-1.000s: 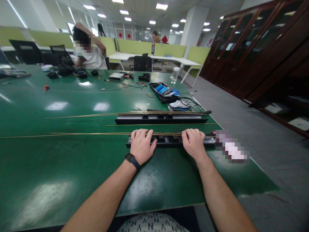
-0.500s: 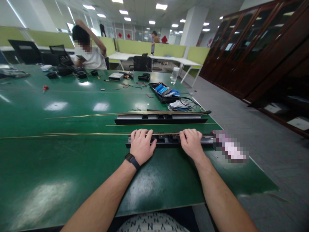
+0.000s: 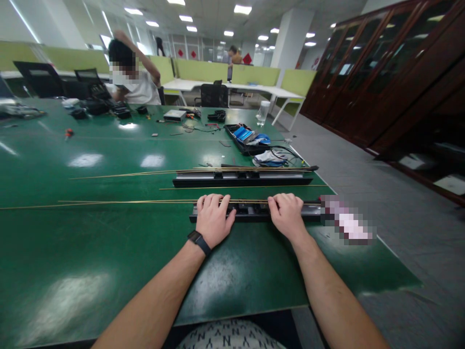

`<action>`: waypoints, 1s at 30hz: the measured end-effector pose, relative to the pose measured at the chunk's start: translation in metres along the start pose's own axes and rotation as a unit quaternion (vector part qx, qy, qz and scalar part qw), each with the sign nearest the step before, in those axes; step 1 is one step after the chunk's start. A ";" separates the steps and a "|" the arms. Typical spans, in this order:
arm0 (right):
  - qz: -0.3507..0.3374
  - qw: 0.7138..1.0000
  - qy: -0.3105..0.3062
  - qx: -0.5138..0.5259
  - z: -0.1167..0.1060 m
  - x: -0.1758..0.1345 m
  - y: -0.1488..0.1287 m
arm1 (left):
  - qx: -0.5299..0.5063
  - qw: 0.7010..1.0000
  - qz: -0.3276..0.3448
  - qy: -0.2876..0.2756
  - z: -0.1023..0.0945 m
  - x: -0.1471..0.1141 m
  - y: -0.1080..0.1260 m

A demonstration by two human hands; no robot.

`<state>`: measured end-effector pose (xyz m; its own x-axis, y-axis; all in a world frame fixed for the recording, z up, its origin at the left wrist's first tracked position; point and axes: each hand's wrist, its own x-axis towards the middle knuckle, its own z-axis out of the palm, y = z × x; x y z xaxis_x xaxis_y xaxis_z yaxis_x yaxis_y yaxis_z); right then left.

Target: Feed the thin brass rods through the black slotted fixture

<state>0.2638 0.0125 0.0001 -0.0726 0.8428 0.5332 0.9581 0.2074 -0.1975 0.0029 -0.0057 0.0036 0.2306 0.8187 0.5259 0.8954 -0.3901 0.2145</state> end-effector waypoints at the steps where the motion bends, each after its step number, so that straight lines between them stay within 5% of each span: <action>1: 0.002 1.000 0.002 -0.001 -0.001 0.000 0.001 | 0.000 1.000 0.000 0.000 0.000 0.000 0.000; 30: 0.035 0.999 0.007 -0.020 -0.001 0.001 0.006 | 0.008 1.000 0.001 -0.002 0.000 0.000 -0.001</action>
<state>0.2695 0.0136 0.0001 -0.0003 0.8473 0.5311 0.9711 0.1270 -0.2021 0.0025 -0.0053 0.0035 0.2341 0.8199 0.5225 0.9006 -0.3853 0.2011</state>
